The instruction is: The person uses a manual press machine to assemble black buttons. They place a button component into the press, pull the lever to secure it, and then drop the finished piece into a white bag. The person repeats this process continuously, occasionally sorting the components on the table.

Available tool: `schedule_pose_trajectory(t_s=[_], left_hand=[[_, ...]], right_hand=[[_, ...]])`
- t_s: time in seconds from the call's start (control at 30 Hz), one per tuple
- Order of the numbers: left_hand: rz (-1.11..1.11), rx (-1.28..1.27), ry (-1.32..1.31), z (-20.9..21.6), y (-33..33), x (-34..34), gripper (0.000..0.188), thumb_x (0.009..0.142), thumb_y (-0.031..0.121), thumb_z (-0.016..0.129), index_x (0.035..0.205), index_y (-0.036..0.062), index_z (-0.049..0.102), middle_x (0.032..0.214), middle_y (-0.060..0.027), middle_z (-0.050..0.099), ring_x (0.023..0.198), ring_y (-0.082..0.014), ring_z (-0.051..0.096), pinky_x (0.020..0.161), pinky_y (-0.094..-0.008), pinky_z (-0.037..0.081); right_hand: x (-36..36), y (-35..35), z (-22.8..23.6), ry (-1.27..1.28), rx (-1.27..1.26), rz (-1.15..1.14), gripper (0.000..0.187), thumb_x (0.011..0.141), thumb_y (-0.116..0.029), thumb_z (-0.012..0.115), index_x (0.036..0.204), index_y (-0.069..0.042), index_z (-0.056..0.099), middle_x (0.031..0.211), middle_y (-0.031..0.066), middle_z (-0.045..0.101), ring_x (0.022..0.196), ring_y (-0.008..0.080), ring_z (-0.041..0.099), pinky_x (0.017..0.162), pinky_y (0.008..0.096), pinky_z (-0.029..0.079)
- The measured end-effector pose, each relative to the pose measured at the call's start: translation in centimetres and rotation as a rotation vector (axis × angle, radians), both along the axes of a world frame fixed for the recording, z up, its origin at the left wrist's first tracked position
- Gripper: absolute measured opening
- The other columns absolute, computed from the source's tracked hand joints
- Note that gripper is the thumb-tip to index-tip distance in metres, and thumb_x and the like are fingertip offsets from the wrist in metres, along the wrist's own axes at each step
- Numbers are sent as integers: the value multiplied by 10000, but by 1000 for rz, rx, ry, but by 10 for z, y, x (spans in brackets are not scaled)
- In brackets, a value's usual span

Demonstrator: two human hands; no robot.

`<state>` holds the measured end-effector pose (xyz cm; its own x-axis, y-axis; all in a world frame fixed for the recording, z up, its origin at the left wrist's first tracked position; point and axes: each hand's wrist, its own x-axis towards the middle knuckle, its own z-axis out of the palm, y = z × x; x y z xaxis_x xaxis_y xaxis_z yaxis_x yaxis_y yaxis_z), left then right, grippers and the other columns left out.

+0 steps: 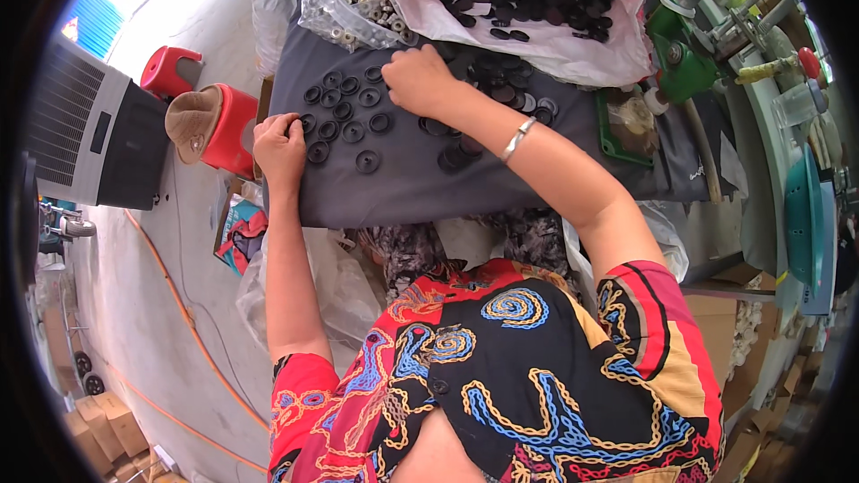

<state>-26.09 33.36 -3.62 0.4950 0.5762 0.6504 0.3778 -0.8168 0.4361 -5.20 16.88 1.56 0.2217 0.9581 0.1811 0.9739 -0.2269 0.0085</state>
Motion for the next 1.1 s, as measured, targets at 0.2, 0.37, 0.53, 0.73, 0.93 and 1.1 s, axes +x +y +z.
schedule_pose_trajectory(t_s=[0.2,0.37,0.53,0.73,0.93,1.1], left_hand=[[-7,-12,-16,2,-2,1,97,808,78,660,861,38,731,877,-98,697,900,-270,622,826,-369,492],[-26,1,-38,1,-1,2,90,791,93,666,842,56,730,874,-82,697,880,-284,617,809,-392,498],[-19,-24,-36,1,-5,1,97,815,72,659,863,36,735,872,-96,701,889,-267,628,830,-361,492],[-54,-14,-176,3,-6,0,109,800,62,656,883,39,724,904,-90,693,899,-281,624,806,-393,495],[-267,223,-60,25,-54,5,260,818,114,676,1072,66,699,1131,-81,670,1060,-273,607,930,-416,428],[-372,270,436,22,-104,14,487,922,307,598,1354,89,544,1443,-65,507,1356,-241,435,1119,-551,229]], right_hand=[[7,14,0,82,53,-55,171,793,-188,653,864,-49,723,954,155,680,957,319,664,819,457,499],[36,1,1,-117,51,-272,146,822,-137,609,865,-71,732,1001,167,680,941,321,676,808,413,547],[42,-4,0,-124,-42,-231,170,833,-98,609,978,-72,694,1061,175,642,948,332,664,803,432,546],[52,-18,0,37,-67,-139,271,837,-38,567,1095,-69,643,1018,171,632,944,354,640,803,454,519],[54,-38,2,90,140,-92,152,865,-154,594,940,-52,678,927,164,646,924,364,645,808,460,517],[27,-52,15,112,62,81,231,865,-269,640,964,-67,694,926,129,632,910,343,621,798,443,503]])
